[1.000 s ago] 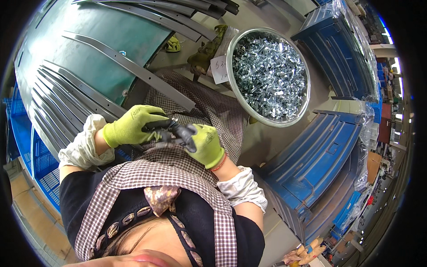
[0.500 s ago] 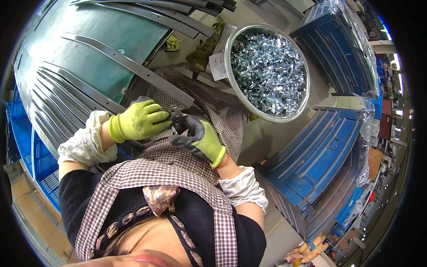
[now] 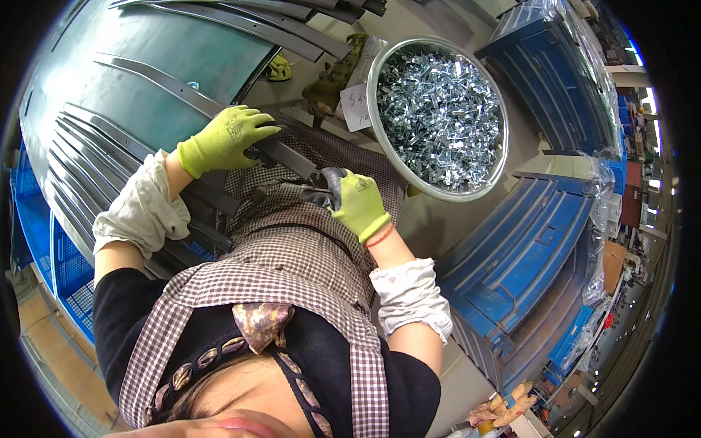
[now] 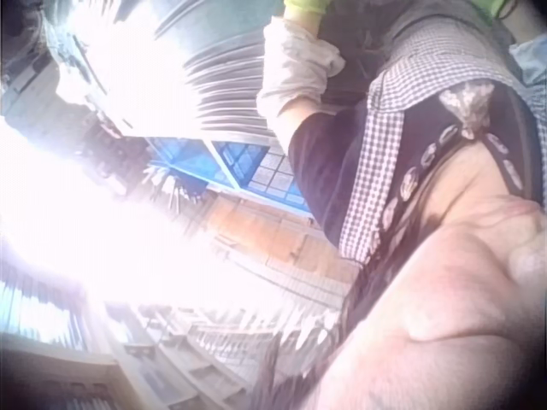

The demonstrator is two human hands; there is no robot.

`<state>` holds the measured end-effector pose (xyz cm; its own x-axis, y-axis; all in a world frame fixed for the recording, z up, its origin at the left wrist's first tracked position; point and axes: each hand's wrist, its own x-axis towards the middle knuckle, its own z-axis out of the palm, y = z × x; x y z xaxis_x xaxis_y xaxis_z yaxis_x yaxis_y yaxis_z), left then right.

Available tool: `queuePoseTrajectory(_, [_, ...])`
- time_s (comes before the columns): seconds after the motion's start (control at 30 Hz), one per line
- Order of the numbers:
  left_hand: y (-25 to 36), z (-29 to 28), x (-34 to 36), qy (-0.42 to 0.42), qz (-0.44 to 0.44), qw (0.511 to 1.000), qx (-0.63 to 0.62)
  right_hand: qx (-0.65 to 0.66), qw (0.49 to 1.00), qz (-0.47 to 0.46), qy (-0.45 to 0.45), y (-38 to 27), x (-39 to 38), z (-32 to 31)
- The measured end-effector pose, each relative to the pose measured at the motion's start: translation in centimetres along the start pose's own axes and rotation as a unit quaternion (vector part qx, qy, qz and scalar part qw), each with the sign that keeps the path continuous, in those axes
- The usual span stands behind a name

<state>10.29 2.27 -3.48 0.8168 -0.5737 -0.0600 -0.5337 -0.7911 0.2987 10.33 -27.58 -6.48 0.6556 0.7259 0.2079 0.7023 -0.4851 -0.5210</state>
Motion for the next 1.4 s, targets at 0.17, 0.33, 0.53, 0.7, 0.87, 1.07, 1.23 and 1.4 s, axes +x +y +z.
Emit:
queuePoseTrajectory(0.17, [-0.5,0.5,0.3,0.027,0.015,0.999,-0.024,0.049,0.996,-0.061,-0.033,1.9,2.9,0.3])
queuePoseTrajectory(0.33, [-1.0,0.8,0.4,0.064,0.011,0.998,-0.02,0.11,0.992,-0.063,0.023,3.3,3.9,1.7])
queuePoseTrajectory(0.53, [-0.9,0.8,0.5,0.06,-0.011,0.997,-0.041,0.107,0.994,0.016,-0.026,1.7,3.2,0.7])
queuePoseTrajectory(0.7, [-0.8,0.4,0.5,0.036,-0.014,0.997,-0.059,0.088,0.994,0.034,-0.059,0.2,3.0,-0.6])
queuePoseTrajectory(0.87, [-0.9,0.6,0.3,0.049,-0.005,0.997,-0.054,0.178,0.979,0.053,-0.085,1.7,3.0,-0.2])
queuePoseTrajectory(1.07, [-0.8,0.4,0.3,0.044,-0.009,0.997,-0.056,0.263,0.959,0.049,-0.096,4.5,4.3,1.2])
queuePoseTrajectory(1.23, [-0.9,0.3,0.4,0.045,-0.029,0.997,-0.061,0.129,0.985,0.117,-0.001,4.3,2.0,1.4])
queuePoseTrajectory(1.4, [-0.8,0.1,0.6,0.035,-0.041,0.997,-0.062,0.136,0.949,0.281,-0.035,3.7,-1.6,0.1])
